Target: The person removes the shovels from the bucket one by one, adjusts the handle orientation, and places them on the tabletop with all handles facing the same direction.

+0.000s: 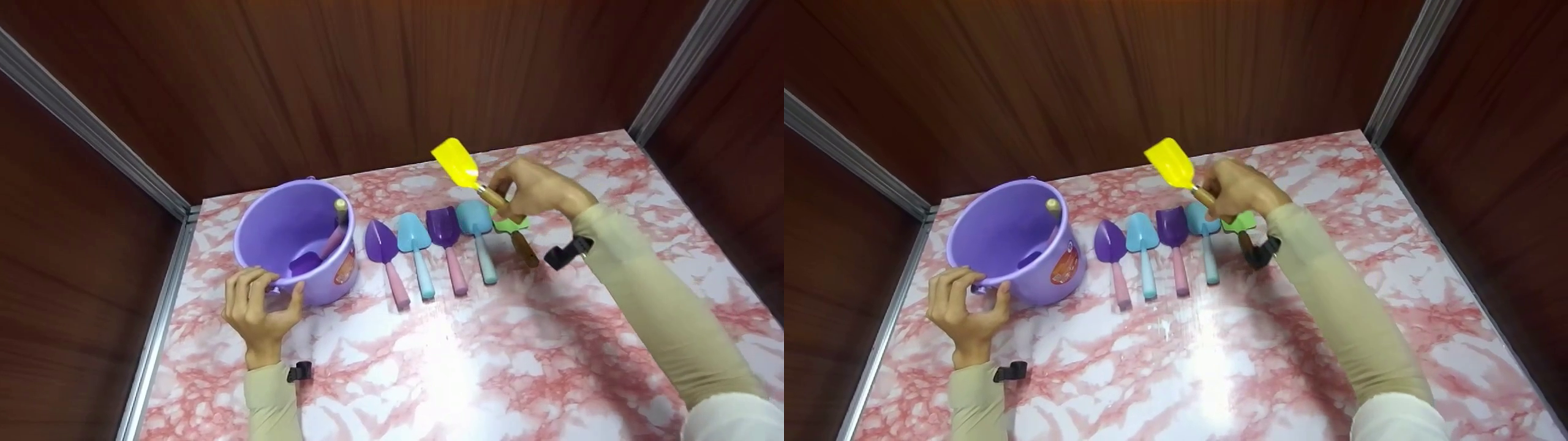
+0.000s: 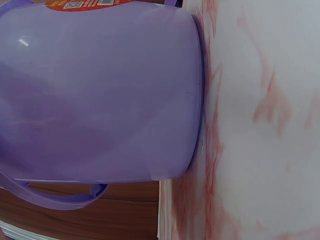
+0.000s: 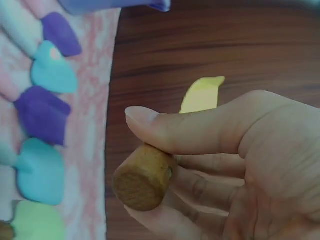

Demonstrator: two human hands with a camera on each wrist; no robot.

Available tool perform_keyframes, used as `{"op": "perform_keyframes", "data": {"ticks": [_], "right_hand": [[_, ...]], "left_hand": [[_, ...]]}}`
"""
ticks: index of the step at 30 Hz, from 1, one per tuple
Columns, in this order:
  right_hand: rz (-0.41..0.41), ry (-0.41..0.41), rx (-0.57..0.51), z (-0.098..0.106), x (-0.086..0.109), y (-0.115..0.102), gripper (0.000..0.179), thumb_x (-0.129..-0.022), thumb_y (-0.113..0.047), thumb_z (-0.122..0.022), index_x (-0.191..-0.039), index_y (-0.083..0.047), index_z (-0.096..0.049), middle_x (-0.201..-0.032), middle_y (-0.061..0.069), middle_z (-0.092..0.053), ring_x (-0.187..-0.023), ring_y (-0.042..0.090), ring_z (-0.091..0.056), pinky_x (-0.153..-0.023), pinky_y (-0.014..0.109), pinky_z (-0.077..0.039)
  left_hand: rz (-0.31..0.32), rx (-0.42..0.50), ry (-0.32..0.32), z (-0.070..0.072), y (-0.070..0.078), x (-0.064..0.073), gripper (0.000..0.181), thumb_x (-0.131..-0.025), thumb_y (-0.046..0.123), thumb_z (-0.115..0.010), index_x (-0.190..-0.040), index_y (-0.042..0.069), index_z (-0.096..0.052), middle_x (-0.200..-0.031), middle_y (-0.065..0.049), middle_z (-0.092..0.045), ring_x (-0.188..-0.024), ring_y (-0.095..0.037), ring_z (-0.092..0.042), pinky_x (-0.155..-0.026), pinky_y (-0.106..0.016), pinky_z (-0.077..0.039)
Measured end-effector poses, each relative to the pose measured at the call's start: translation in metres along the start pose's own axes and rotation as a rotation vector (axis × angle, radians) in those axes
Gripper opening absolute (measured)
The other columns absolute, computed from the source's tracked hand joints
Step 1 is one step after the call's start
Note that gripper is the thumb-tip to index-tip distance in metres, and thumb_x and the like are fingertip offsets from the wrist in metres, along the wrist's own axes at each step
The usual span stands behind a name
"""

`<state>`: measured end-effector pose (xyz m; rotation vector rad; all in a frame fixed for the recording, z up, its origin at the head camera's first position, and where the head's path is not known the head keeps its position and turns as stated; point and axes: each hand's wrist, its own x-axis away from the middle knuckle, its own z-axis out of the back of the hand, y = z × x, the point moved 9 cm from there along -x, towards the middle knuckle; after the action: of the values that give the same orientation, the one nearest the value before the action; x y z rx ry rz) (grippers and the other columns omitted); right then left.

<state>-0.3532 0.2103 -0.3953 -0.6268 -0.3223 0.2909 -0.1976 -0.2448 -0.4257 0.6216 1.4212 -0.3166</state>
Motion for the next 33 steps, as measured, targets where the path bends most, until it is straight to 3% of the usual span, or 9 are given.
{"op": "perform_keyframes", "data": {"ticks": [8, 18, 25, 28, 33], "right_hand": [[-0.169, 0.066, -0.153, -0.01, 0.016, 0.049, 0.04, -0.085, -0.01, -0.089, -0.12, 0.003, -0.073, -0.108, 0.021, -0.072, -0.069, 0.022, -0.073, -0.067, 0.032, -0.066], [-0.236, 0.097, -0.226, -0.016, 0.029, 0.096, 0.043, -0.086, -0.006, -0.083, -0.125, 0.006, -0.068, -0.114, 0.024, -0.07, -0.071, 0.018, -0.074, -0.069, 0.029, -0.065], [-0.298, 0.068, -0.257, -0.027, 0.034, 0.129, 0.045, -0.09, -0.007, -0.08, -0.129, 0.009, -0.065, -0.114, 0.024, -0.069, -0.076, 0.018, -0.073, -0.071, 0.031, -0.066], [-0.313, 0.067, -0.254, -0.029, 0.035, 0.141, 0.045, -0.089, -0.008, -0.081, -0.127, 0.011, -0.064, -0.11, 0.022, -0.071, -0.074, 0.017, -0.074, -0.069, 0.029, -0.065], [-0.318, 0.073, -0.236, -0.032, 0.036, 0.154, 0.045, -0.086, -0.011, -0.085, -0.119, 0.012, -0.066, -0.089, 0.013, -0.076, -0.068, 0.015, -0.074, -0.064, 0.026, -0.062]], "left_hand": [[-0.004, 0.001, -0.002, 0.001, -0.001, 0.0, 0.056, -0.085, 0.055, -0.08, -0.074, 0.002, -0.068, -0.077, -0.017, -0.068, -0.078, -0.041, -0.063, -0.072, -0.05, -0.054], [-0.005, -0.004, -0.01, 0.0, -0.004, 0.002, 0.055, -0.085, 0.055, -0.08, -0.075, 0.002, -0.068, -0.077, -0.017, -0.068, -0.078, -0.041, -0.064, -0.074, -0.05, -0.055], [-0.013, -0.005, -0.01, -0.001, -0.006, 0.005, 0.055, -0.085, 0.055, -0.08, -0.075, 0.002, -0.069, -0.078, -0.017, -0.069, -0.079, -0.04, -0.064, -0.074, -0.05, -0.055], [-0.017, 0.002, -0.01, -0.002, -0.007, 0.006, 0.055, -0.085, 0.055, -0.08, -0.076, 0.002, -0.069, -0.078, -0.017, -0.069, -0.079, -0.04, -0.064, -0.075, -0.05, -0.055], [-0.017, -0.001, -0.009, -0.002, -0.007, 0.007, 0.054, -0.085, 0.055, -0.08, -0.076, 0.002, -0.069, -0.079, -0.017, -0.069, -0.079, -0.04, -0.064, -0.074, -0.049, -0.055]]}}
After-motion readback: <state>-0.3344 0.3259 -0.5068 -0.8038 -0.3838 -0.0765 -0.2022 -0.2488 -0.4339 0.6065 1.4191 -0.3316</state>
